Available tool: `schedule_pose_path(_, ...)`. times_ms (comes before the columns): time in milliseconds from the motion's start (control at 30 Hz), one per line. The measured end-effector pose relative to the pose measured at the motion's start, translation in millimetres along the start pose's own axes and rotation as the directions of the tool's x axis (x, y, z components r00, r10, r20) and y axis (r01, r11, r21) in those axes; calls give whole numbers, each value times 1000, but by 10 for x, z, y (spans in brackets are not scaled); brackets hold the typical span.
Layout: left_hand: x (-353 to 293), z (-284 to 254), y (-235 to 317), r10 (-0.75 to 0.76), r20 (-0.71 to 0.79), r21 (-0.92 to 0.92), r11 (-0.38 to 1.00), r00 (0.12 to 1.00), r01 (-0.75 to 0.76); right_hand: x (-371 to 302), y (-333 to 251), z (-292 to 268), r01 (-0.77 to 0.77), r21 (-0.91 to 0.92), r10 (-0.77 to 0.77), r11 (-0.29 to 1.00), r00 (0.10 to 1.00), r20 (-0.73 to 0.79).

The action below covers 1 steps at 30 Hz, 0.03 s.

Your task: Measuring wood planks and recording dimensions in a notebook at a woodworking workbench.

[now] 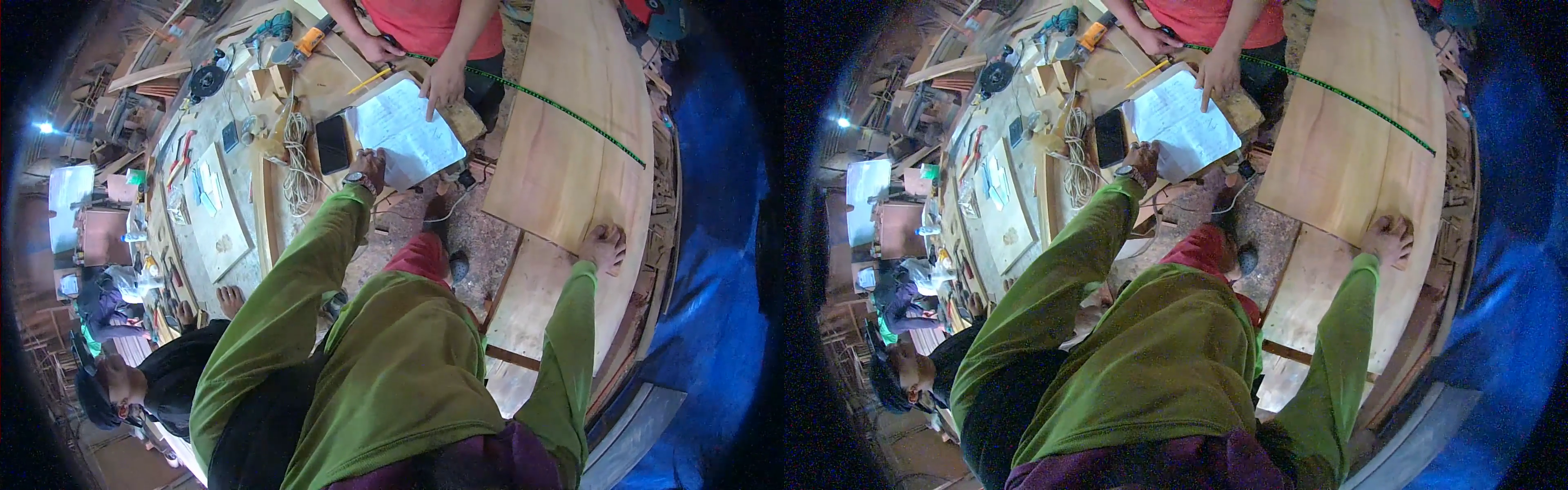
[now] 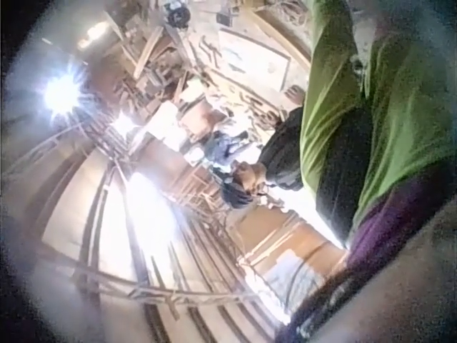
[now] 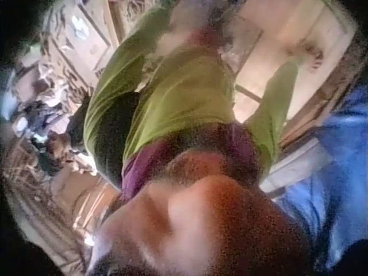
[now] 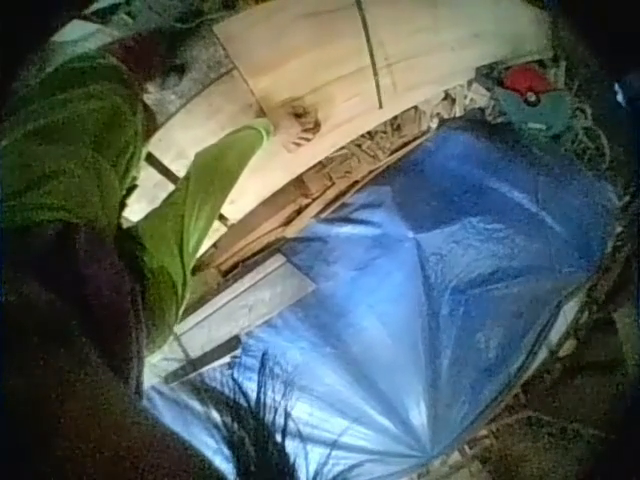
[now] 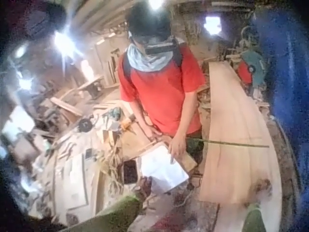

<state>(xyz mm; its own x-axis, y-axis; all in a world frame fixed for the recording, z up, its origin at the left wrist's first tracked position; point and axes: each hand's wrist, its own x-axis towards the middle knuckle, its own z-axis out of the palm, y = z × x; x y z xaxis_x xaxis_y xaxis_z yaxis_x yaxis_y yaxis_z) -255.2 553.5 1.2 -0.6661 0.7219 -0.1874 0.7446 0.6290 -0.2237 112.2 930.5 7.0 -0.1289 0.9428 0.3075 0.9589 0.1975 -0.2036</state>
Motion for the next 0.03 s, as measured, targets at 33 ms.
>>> schedule_pose_path(33,18,50,-11,15,40,14,1000,999,-16,7,33,9,3,11,-3,1000,999,37)
